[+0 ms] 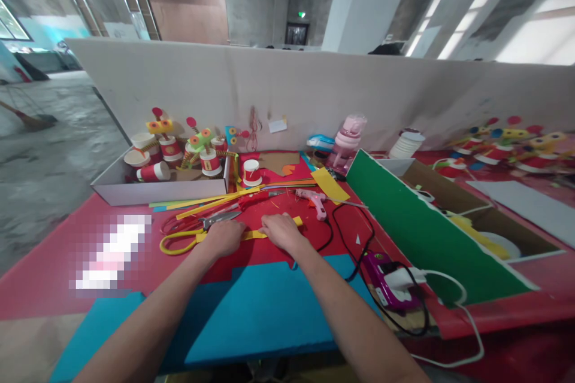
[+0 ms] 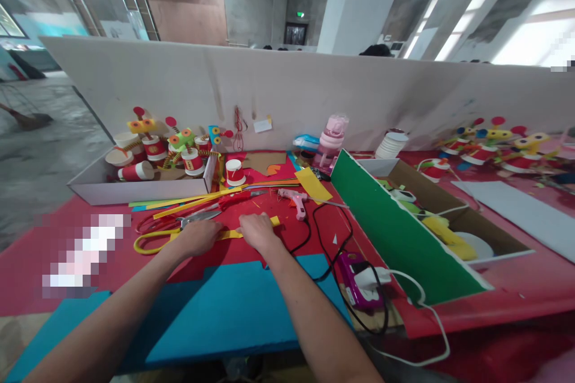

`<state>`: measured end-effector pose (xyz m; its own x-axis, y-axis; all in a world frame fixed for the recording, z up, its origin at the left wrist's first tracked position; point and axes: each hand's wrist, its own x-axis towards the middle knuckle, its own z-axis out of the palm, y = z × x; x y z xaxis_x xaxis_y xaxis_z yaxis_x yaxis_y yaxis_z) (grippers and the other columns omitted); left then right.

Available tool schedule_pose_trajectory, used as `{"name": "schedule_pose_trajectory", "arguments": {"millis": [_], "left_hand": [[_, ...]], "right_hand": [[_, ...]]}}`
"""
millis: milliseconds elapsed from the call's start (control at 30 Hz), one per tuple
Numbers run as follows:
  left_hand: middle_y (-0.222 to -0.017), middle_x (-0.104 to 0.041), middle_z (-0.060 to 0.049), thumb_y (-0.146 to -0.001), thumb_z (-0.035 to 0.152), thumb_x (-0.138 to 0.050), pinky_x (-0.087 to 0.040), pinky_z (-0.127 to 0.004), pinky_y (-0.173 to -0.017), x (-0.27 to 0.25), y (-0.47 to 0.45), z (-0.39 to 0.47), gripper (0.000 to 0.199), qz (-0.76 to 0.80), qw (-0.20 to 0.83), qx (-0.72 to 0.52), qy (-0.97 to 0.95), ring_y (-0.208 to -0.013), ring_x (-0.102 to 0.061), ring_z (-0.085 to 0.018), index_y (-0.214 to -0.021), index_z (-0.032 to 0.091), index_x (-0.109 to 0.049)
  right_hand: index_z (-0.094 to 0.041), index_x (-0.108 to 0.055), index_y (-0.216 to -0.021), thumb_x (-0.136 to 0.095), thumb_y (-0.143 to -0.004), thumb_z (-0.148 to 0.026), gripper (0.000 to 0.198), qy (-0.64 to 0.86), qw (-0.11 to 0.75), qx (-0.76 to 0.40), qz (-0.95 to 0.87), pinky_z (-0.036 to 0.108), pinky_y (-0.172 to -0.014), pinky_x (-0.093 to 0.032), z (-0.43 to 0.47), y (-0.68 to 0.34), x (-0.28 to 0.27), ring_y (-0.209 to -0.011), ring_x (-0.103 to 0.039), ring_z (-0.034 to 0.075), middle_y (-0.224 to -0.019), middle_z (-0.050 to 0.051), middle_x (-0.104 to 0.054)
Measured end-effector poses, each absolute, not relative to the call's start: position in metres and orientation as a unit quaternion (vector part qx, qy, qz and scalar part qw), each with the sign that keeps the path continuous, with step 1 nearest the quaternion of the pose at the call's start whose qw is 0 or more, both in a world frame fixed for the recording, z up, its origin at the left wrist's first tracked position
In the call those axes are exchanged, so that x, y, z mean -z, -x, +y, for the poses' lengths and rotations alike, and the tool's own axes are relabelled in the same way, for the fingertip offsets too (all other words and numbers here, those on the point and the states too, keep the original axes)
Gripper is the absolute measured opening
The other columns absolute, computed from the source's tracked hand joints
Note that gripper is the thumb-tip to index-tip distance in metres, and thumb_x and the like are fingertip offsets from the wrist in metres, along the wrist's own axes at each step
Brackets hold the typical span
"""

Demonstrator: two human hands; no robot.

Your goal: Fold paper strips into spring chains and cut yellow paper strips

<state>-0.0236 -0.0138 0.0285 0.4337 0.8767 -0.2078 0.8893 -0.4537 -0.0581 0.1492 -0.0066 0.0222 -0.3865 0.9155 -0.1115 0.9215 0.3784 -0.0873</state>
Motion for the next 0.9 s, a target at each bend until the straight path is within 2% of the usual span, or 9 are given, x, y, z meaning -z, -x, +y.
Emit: {"name": "schedule_pose_trajectory", "arguments": {"millis": [433, 600, 667, 733, 800, 900], "left_hand": [[-0.094, -0.072, -0.017, -0.084, 0.015, -0.038, -0.052, -0.041, -0.07, -0.03, 0.021, -0.014, 0.031, 0.524, 0.028, 0.118, -0.843, -0.086, -0.069, -0.031, -0.099, 0.017, -0.065], [-0.093, -0.071, -0.017, -0.085, 0.014, -0.038, -0.052, -0.041, -0.072, -0.028, 0.021, -0.014, 0.031, 0.52, 0.019, 0.115, -0.846, -0.088, -0.068, -0.031, -0.099, 0.017, -0.065], [-0.095, -0.071, -0.018, -0.085, 0.014, -0.039, -0.051, -0.042, -0.073, -0.028, 0.022, -0.014, 0.03, 0.523, 0.028, 0.111, -0.845, -0.089, -0.068, -0.031, -0.101, 0.017, -0.065], [-0.097, -0.071, -0.018, -0.086, 0.015, -0.04, -0.051, -0.041, -0.075, -0.029, 0.022, -0.015, 0.03, 0.525, 0.033, 0.103, -0.844, -0.092, -0.068, -0.031, -0.103, 0.017, -0.065], [-0.099, -0.071, -0.018, -0.087, 0.016, -0.04, -0.051, -0.041, -0.077, -0.029, 0.023, -0.017, 0.03, 0.526, 0.034, 0.101, -0.844, -0.094, -0.067, -0.03, -0.105, 0.017, -0.064], [-0.099, -0.07, -0.018, -0.087, 0.018, -0.04, -0.051, -0.04, -0.078, -0.029, 0.023, -0.017, 0.03, 0.526, 0.032, 0.107, -0.843, -0.094, -0.067, -0.03, -0.104, 0.017, -0.064]], "right_hand": [[-0.019, -0.059, -0.097, -0.053, -0.091, -0.037, 0.02, -0.513, -0.019, 0.015, 0.858, 0.032, -0.077, -0.037, -0.002, -0.156, -0.009, -0.088, -0.066, 0.022, -0.092, 0.007, -0.071], [-0.018, -0.057, -0.097, -0.061, -0.086, -0.036, 0.021, -0.507, -0.108, -0.064, 0.853, 0.035, -0.084, -0.035, -0.009, -0.158, -0.008, -0.095, -0.057, 0.023, -0.095, 0.007, -0.065], [-0.018, -0.057, -0.096, -0.057, -0.089, -0.03, 0.014, -0.493, -0.132, -0.088, 0.855, 0.035, -0.084, -0.036, -0.015, -0.156, -0.008, -0.096, -0.054, 0.023, -0.096, 0.007, -0.063], [-0.017, -0.058, -0.092, -0.049, -0.092, -0.02, 0.01, -0.466, -0.127, -0.083, 0.872, 0.034, -0.08, -0.037, -0.022, -0.153, -0.008, -0.092, -0.053, 0.022, -0.092, 0.007, -0.062], [-0.017, -0.06, -0.09, -0.044, -0.093, -0.015, 0.016, -0.436, -0.113, -0.057, 0.891, 0.033, -0.078, -0.038, -0.031, -0.15, -0.005, -0.088, -0.053, 0.021, -0.089, 0.007, -0.062], [-0.015, -0.061, -0.102, -0.047, -0.093, -0.023, 0.018, -0.418, -0.112, -0.016, 0.902, 0.033, -0.081, -0.041, -0.042, -0.147, 0.002, -0.09, -0.055, 0.021, -0.093, 0.008, -0.064]]}}
